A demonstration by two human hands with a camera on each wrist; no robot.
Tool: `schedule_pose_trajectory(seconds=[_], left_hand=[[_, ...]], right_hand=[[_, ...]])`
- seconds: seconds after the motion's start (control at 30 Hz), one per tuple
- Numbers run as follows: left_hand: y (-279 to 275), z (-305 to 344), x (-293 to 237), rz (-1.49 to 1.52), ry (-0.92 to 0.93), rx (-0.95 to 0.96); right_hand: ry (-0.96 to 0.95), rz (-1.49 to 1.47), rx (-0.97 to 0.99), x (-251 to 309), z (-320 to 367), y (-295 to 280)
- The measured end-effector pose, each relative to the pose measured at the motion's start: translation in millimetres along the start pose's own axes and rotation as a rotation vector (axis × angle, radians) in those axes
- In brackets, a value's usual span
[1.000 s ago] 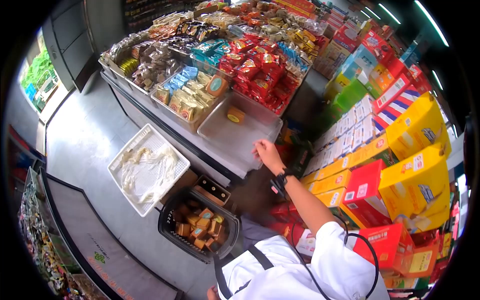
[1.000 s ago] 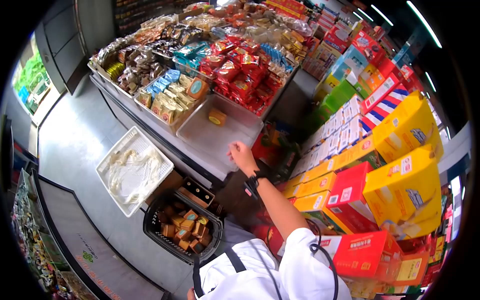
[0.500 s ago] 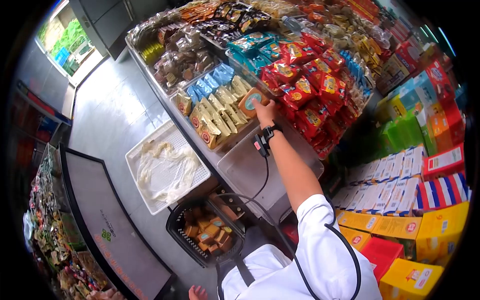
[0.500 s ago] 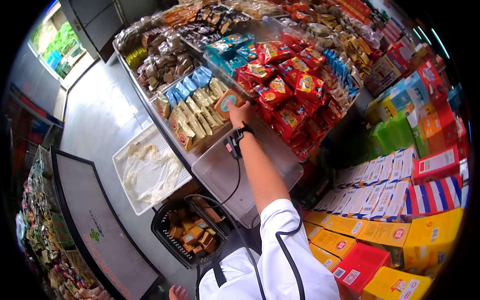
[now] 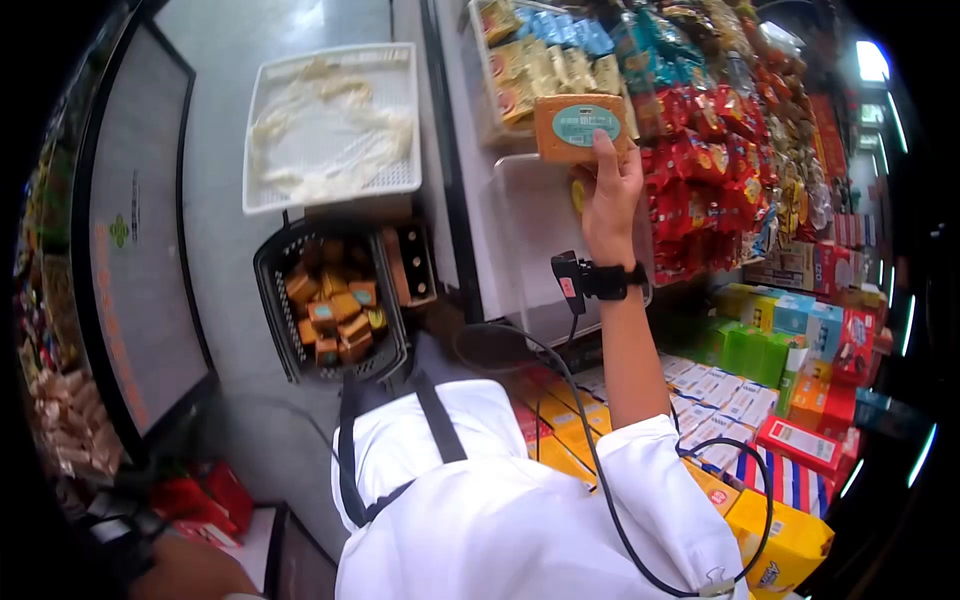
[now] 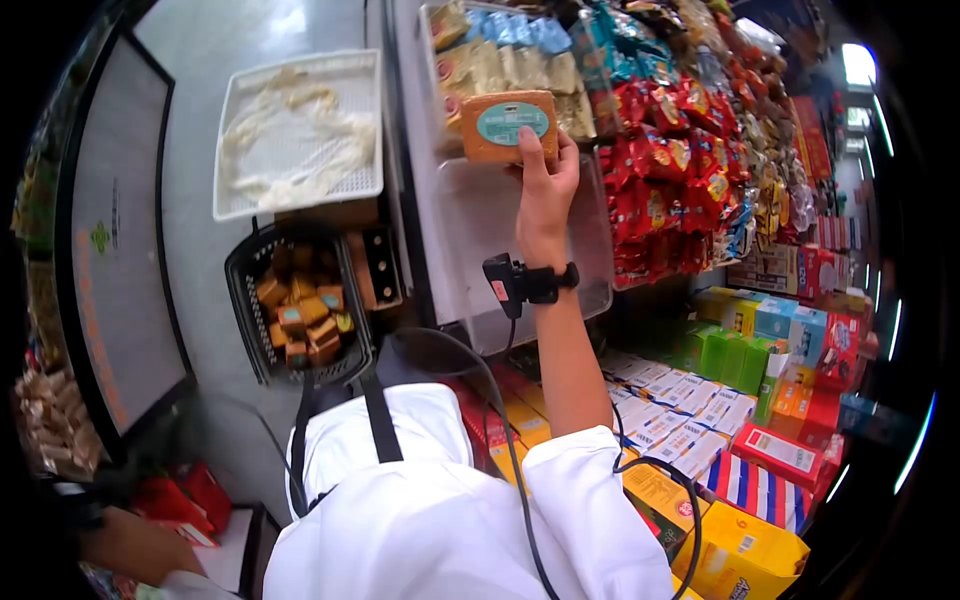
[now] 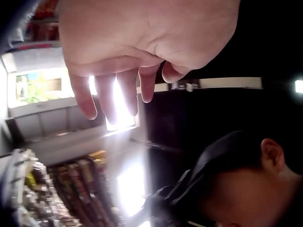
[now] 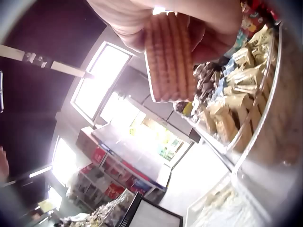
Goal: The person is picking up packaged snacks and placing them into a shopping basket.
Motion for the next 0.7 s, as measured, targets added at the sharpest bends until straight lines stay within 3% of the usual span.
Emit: schedule_pose_trajectory(seconds=[0.1, 0.2, 0.27, 0.33, 0.5, 0.57, 0.7], left_hand=[[10, -19, -38, -0.023, 0.118, 0.093], [-4, -13, -52, -0.039, 0.151, 0.103], [-17, -8, -55, -0.043, 0.115, 0.082], [-30, -2, -60, -0.056, 0.112, 0.06], [-61, 10, -68, -0.12, 0.102, 0.024], [-72, 19, -70, -0.156, 0.087, 0.007], [-85, 31, -74, -0.21, 0.066, -0.014]], right_hand=[[0.131, 0.091, 0.316, -26, 57, 58], [0.352, 0.288, 0.49, -110, 109, 107], [0.437, 0.409, 0.511, -162, 144, 121], [0.672, 0.591, 0.537, -230, 174, 127], [1.192, 0.48, 0.209, -361, 229, 131], [1.282, 0.392, 0.147, -429, 242, 126], [1.332, 0.402, 0.0, -486, 252, 129]])
Point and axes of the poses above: each hand's wrist, its own z-axis away from the middle knuckle, its own y-axis out of the palm, x = y × z, the point moved 8 cm from there along -z, towards the middle knuckle, and after that the axes turned 7 degrees about y, right-handed, at the moved point
